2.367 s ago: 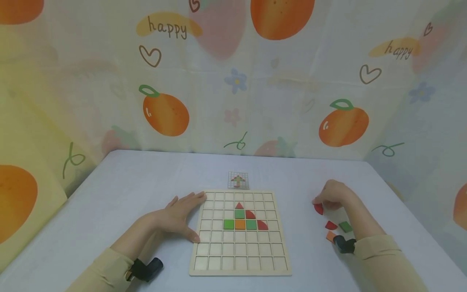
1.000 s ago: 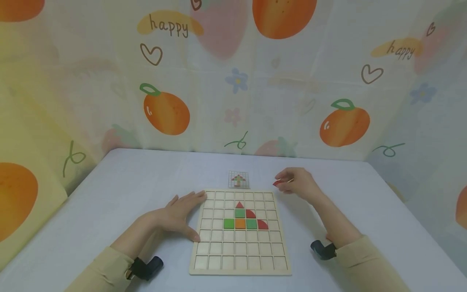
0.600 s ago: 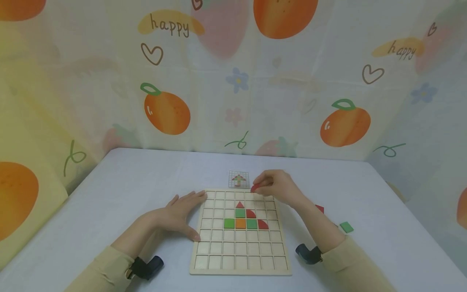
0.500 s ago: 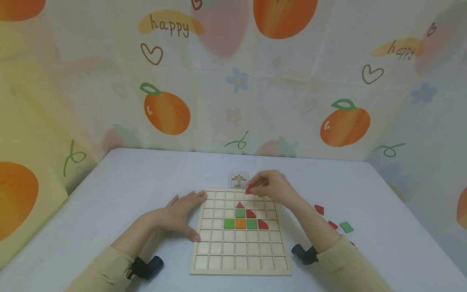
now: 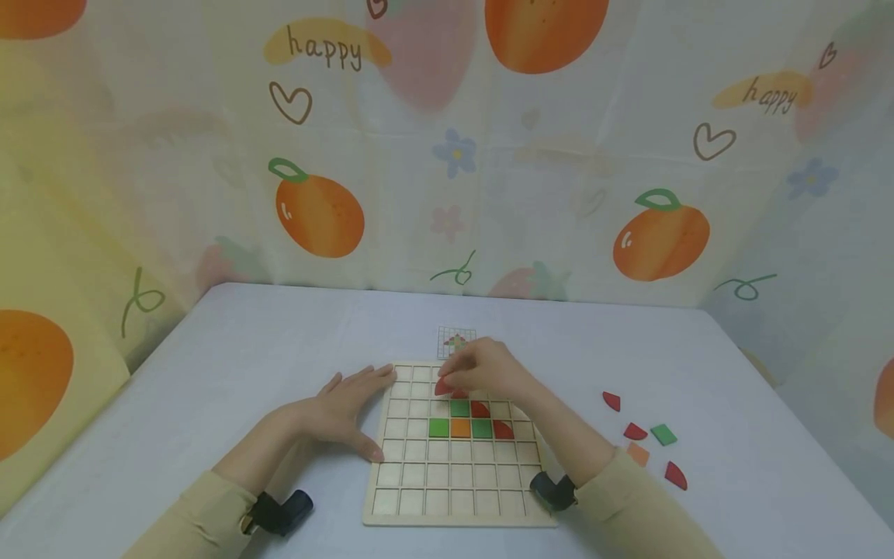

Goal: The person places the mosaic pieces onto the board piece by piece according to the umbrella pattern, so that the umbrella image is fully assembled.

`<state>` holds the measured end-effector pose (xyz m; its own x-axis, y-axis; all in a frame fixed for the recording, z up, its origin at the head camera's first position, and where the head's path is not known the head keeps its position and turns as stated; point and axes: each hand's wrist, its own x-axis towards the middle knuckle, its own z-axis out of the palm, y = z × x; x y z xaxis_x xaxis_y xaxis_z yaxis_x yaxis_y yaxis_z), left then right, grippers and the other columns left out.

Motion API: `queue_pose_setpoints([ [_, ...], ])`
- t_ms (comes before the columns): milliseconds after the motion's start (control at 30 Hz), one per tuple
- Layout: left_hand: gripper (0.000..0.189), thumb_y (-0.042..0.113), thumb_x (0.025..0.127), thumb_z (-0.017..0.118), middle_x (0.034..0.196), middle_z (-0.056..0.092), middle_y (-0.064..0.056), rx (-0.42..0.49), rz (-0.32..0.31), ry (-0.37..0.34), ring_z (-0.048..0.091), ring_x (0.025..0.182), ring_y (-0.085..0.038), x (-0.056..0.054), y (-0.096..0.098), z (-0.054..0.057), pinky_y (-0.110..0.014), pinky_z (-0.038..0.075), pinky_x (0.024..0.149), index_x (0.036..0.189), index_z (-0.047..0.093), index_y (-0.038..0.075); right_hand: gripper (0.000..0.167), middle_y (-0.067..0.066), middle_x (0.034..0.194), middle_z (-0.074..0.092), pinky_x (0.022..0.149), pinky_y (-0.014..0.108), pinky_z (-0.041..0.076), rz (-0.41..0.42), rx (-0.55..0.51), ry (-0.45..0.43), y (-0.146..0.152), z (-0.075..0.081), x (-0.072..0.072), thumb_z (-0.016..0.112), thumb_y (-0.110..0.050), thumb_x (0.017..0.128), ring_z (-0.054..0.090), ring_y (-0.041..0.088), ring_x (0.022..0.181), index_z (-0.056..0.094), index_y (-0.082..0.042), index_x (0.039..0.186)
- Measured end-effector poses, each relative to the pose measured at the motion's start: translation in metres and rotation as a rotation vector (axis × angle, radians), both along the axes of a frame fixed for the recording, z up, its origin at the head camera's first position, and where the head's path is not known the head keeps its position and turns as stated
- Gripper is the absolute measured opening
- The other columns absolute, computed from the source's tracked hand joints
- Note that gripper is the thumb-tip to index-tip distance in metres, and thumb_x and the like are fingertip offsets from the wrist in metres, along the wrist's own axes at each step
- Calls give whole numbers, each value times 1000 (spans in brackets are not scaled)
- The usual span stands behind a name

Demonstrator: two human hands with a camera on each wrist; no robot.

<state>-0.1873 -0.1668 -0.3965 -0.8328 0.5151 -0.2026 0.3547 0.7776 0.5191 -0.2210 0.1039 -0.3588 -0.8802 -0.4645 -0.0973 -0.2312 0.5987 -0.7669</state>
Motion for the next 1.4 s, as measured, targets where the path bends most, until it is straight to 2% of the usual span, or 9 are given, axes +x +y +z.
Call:
queue_pose_setpoints([
  [200, 121, 57, 64, 84, 168, 18, -10, 4, 1, -8, 12, 154, -43, 1, 1, 2, -74, 2, 118, 157, 23, 9, 9, -2, 93, 76, 73, 24, 54, 38, 100, 62, -9, 0, 4, 71, -15, 90, 61, 12, 81, 78, -14, 95],
  [367, 120, 55, 65, 85, 168, 18, -8, 3, 9, -7, 12, 155, -41, 2, 0, 2, -73, 2, 118, 157, 24, 10, 8, -2, 95, 76, 74, 26, 53, 54, 117, 66, -12, -1, 8, 71, -12, 89, 61, 12, 82, 77, -14, 93],
  [867, 119, 53, 65, 85, 168, 18, -9, 9, 14, -10, 12, 155, -42, 4, 2, 5, -73, 2, 119, 157, 24, 9, 4, -5, 82, 74, 74, 27, 53, 44, 202, 83, -16, -9, 10, 74, -11, 86, 61, 12, 75, 76, -14, 88],
  [900, 119, 53, 65, 85, 168, 18, -9, 8, 16, -11, 12, 155, -41, 3, 2, 4, -72, 1, 119, 157, 24, 10, 4, -5, 82, 74, 75, 28, 54, 45, 205, 88, -16, -10, 10, 74, -11, 86, 61, 12, 76, 77, -13, 89],
  [1000, 119, 53, 65, 85, 168, 18, -9, 12, 13, -12, 12, 155, -41, 3, 2, 4, -73, 2, 119, 157, 24, 9, 4, -6, 81, 74, 92, 36, 56, 47, 220, 108, -16, -10, 10, 74, -11, 86, 66, 14, 88, 77, -14, 87],
  [1067, 119, 52, 65, 86, 168, 18, -8, 13, 19, -15, 12, 155, -40, 3, 2, 3, -72, 1, 119, 157, 24, 9, 5, -6, 81, 74, 102, 41, 53, 47, 224, 119, -16, -11, 10, 75, -11, 86, 67, 16, 97, 77, -15, 86],
  [1133, 119, 52, 65, 86, 168, 18, -8, 14, 20, -16, 12, 155, -40, 3, 2, 4, -72, 2, 119, 157, 25, 9, 5, -7, 81, 74, 107, 42, 50, 46, 235, 129, -15, -12, 9, 75, -12, 86, 67, 16, 102, 77, -17, 84],
  [1333, 120, 54, 64, 86, 168, 18, -8, 18, 21, -15, 11, 155, -41, 2, 1, 2, -72, 1, 119, 157, 25, 9, 5, -6, 83, 74, 86, 33, 55, 46, 254, 126, -15, -12, 9, 74, -13, 87, 64, 11, 84, 77, -15, 86],
  [1400, 121, 56, 63, 85, 168, 17, -9, 18, 18, -14, 11, 155, -41, 2, 1, 1, -72, 0, 119, 157, 25, 9, 5, -6, 84, 74, 83, 32, 55, 44, 258, 124, -16, -11, 9, 73, -13, 88, 62, 10, 81, 77, -15, 87],
])
